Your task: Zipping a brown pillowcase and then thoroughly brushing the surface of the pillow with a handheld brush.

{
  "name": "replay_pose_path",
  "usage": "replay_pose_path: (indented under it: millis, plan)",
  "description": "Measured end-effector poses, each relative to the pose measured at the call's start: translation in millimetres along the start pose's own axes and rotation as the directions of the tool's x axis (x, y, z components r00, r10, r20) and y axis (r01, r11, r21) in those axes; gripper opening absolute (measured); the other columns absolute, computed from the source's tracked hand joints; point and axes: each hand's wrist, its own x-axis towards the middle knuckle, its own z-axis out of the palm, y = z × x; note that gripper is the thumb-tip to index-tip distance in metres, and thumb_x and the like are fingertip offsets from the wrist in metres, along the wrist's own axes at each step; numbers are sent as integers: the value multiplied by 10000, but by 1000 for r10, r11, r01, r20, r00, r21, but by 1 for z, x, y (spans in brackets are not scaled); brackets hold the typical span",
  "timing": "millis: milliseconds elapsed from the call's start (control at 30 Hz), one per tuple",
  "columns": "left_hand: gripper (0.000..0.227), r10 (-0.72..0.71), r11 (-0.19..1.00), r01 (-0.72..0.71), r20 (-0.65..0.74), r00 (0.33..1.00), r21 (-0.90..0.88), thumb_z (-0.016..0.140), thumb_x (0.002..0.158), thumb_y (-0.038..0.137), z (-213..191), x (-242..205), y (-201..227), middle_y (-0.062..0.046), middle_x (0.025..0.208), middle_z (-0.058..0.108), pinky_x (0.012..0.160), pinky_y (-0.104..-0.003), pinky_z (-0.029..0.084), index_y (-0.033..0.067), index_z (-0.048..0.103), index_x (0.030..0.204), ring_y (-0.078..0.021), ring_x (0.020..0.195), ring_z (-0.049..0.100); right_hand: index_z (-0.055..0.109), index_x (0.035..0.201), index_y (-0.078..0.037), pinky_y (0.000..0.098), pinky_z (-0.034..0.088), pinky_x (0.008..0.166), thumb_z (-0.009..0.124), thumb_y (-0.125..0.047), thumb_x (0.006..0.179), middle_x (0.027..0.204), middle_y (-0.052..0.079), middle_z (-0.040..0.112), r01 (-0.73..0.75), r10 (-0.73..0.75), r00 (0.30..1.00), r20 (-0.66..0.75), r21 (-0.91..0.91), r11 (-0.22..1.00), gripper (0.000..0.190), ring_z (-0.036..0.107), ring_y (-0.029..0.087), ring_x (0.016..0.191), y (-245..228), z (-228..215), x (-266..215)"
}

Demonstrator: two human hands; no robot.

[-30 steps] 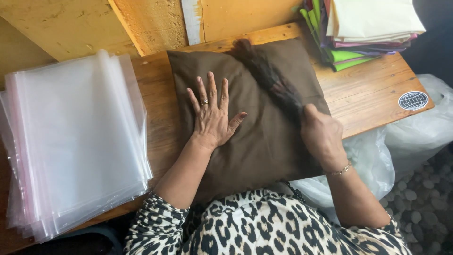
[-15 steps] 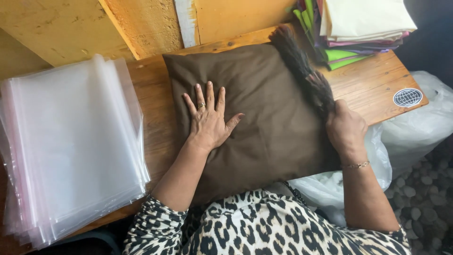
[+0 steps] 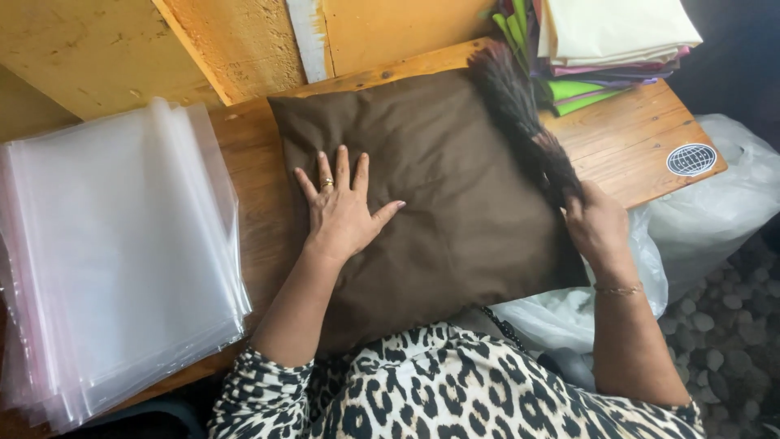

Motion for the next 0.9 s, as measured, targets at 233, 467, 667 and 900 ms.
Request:
replay_pose_path:
  millis: [233,467,667,900]
  plan:
    - [651,-96,990,104,-89,991,95,743,849,643,32,-2,-25,-202,1098,645,944,-546,468,30,686,1063,-424,1098,607,694,1205,-47,300,490,489,580,-249,1042,816,85,627,-50,-119,953,278,533,845,284,601,205,532,-52,-36,-50]
    - [107,-13,997,2,-143,990,-77,601,954,208,30,22,-28,-126,853,704,721,-485,584,106,594,985,-370,826,751,706,1022,-41,477,551,596,610,-317,1058,779,207,668,179,-204,977,68,264,948,295,711,377,735,-55,22,-3]
    - [320,-31,998,3,-456,889,-62,651,955,127,-4,29,-29,-235,1216,513,895,-604,488,7,507,1214,-499,1077,568,624,970,16,593,561,776,658,-224,1065,1119,171,562,406,-362,879,-310,89,909,261,664,495,932,-119,20,12]
    - [742,49,974,-194,-715,697,-122,488,1096,443,22,16,-2,-313,1651,159,1211,-700,160,-61,256,1589,-561,1528,108,552,928,-114,525,545,510,630,-206,910,865,77,495,640,-687,702,-185,-258,724,122,685,395,647,-171,30,-89]
